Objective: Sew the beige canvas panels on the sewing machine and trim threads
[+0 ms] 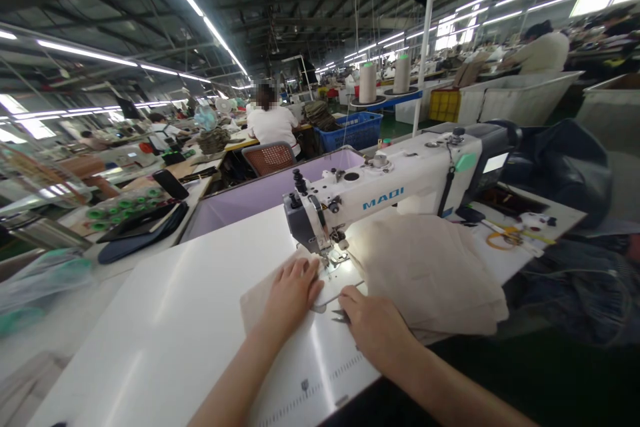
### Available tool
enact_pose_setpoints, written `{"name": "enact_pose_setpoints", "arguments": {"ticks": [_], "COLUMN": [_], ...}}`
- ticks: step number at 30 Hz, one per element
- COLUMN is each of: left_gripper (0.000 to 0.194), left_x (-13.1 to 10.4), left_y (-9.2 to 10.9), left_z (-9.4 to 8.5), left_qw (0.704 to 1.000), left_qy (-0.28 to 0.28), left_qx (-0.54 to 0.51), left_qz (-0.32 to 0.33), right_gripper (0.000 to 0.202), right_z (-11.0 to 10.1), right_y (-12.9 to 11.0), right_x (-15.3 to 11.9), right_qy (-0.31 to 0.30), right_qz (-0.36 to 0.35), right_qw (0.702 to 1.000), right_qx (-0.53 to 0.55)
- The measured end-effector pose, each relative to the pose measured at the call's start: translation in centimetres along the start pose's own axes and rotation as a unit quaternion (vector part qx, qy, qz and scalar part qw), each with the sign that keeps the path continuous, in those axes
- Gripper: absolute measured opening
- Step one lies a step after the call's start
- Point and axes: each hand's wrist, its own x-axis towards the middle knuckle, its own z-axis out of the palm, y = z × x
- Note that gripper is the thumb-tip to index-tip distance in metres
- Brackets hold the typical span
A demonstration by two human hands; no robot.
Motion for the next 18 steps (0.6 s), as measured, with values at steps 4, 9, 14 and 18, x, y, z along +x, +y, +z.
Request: {"name": "enact_pose_setpoints", "arguments": {"ticks": [4, 9, 14, 18], "left_gripper": [0.032, 0.029, 0.032, 0.031], "left_x": [2.0, 3.1, 3.0, 3.0], "left_y": [-2.1, -3.3, -3.2, -3.1], "left_z": [0.4, 1.3, 2.0, 2.0], "left_qw": [0.999, 0.994, 0.994, 0.995], "left_qy": [0.003, 0.015, 0.031, 0.029], "left_qx": [-0.04, -0.089, -0.094, -0.081], "left_qz": [0.036, 0.06, 0.043, 0.04], "right_gripper": [0.023, 0.022, 0.021, 0.022], "right_z": [1.0, 2.5, 3.4, 3.4], "right_y": [-0.2, -0.3, -0.1, 0.0], "right_x": [0.3, 0.4, 0.3, 0.4], "right_qy": [0.014, 0.04, 0.075, 0.075], "right_qz": [-0.007, -0.016, -0.03, -0.032], "right_qw": [1.0, 0.998, 0.996, 0.996], "right_qx": [-0.014, -0.039, -0.033, -0.028]}}
